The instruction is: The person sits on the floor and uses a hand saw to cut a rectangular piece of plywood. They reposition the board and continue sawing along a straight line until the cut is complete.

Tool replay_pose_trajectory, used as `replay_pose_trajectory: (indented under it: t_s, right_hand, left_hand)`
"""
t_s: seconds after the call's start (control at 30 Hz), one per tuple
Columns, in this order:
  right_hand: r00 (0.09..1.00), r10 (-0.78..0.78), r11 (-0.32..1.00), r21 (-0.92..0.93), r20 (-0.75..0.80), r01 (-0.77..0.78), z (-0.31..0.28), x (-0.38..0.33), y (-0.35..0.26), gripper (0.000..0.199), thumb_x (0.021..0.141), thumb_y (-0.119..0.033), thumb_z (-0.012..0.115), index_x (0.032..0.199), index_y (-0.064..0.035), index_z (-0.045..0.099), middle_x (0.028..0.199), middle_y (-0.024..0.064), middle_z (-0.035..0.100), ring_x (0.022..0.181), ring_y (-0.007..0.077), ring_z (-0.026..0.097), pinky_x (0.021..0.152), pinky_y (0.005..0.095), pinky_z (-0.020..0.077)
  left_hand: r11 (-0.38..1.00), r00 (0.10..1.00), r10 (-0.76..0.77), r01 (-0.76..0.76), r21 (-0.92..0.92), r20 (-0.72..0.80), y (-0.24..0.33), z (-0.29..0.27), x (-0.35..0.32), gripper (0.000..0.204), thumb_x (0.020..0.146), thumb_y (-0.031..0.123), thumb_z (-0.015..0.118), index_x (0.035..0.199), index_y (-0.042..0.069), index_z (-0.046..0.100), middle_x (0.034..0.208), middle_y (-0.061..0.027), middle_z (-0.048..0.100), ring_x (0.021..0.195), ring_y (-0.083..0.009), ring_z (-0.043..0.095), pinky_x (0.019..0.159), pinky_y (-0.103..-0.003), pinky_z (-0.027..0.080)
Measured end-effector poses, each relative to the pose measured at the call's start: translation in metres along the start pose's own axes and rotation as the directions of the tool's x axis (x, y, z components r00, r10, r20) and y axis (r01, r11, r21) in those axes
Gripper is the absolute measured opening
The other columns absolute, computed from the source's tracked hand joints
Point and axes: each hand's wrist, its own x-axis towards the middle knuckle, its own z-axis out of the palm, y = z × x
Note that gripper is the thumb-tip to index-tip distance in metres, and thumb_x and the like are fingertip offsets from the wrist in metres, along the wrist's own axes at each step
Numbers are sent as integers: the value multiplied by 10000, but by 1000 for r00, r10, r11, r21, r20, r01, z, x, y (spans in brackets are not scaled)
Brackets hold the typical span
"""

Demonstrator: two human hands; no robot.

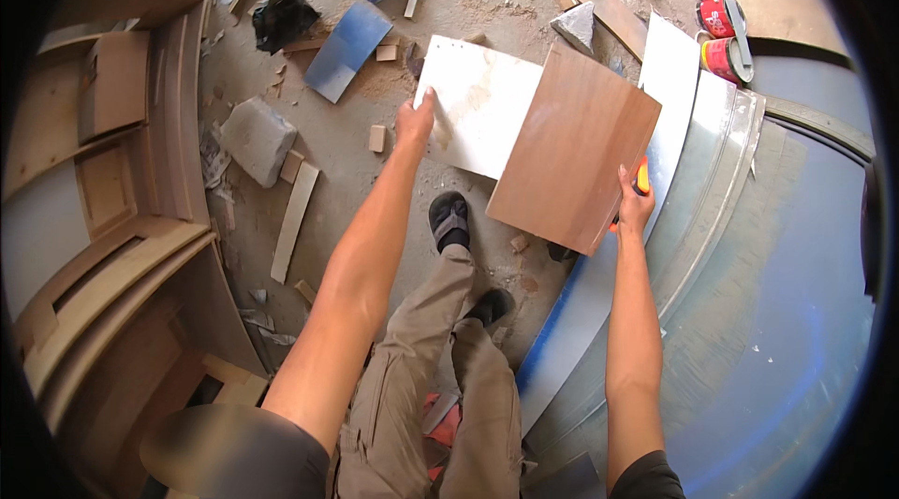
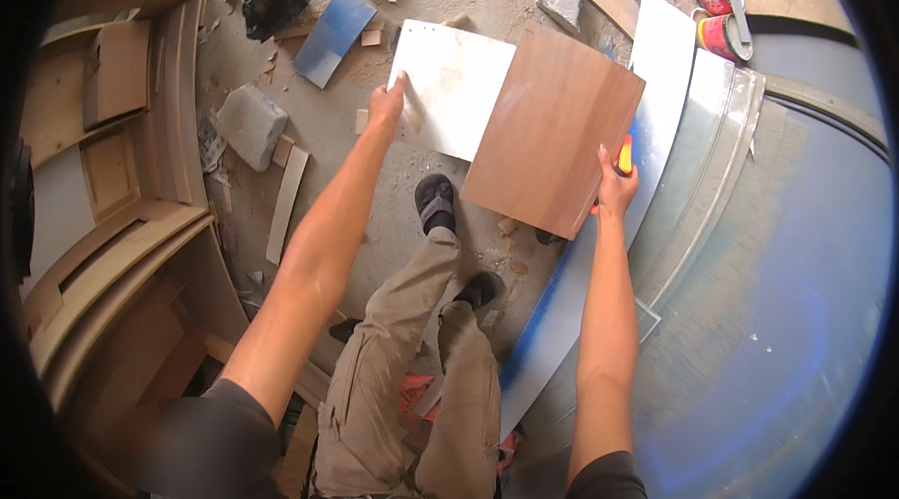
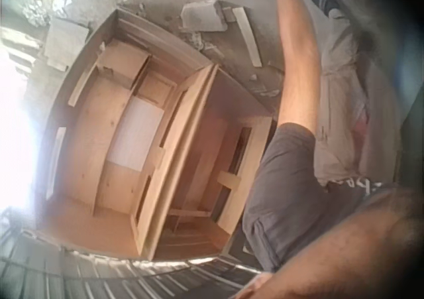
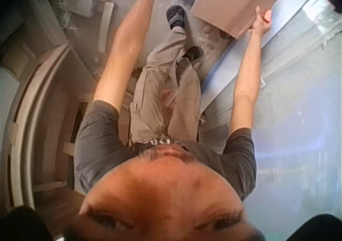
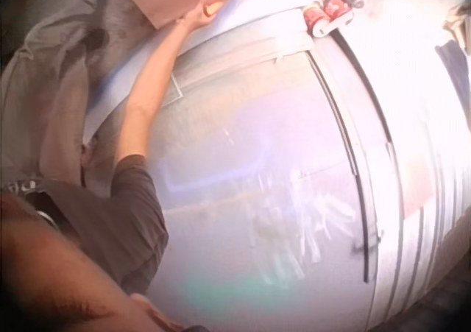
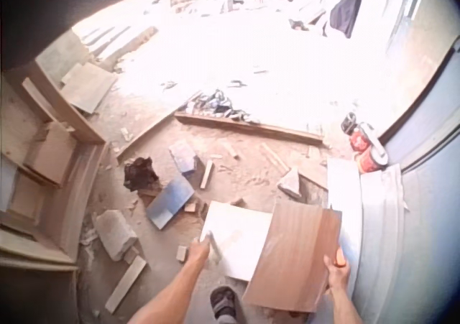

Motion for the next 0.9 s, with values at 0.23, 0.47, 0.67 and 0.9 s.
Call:
replay_pose_trajectory:
  t_s: [0.23, 0.47, 0.67, 0.9]
  right_hand:
    - [998, -53, 998, 24, 45, 52, 36, 45, -18, 400, 757, -314, 882, 877, -43, 613, 840, 11, 612, 754, 111, 551, 727, 269, 464]
    - [997, -68, 998, 17, 33, 67, 119, 80, -54, 502, 715, -361, 899, 918, 15, 637, 912, 79, 675, 797, 159, 604, 749, 320, 487]
    - [977, -188, 982, -9, 99, 189, 167, 86, -94, 552, 700, -384, 908, 913, 20, 599, 869, 81, 653, 764, 150, 595, 729, 310, 494]
    - [933, -334, 942, 62, 133, 329, 192, 103, -112, 565, 706, -381, 907, 895, 11, 546, 808, 74, 627, 713, 145, 581, 659, 307, 494]
  left_hand:
    - [997, 993, -70, 68, -28, -90, 44, 1, 9, 630, 873, 535, 619, 1146, -30, 672, 1106, -227, 693, 1085, -341, 648, 953, -439, 465]
    - [998, 996, 37, -41, -48, -77, 120, -38, 82, 579, 866, 469, 683, 1091, -65, 678, 1035, -207, 696, 952, -268, 652, 855, -390, 500]
    - [994, 983, 104, -107, -8, -154, 128, -63, 106, 696, 871, 549, 663, 1134, -96, 667, 1136, -202, 678, 1040, -259, 626, 906, -360, 462]
    - [988, 959, 128, -146, -52, -251, 87, -73, 115, 637, 901, 524, 655, 1099, -81, 671, 1067, -162, 698, 979, -226, 642, 871, -341, 477]
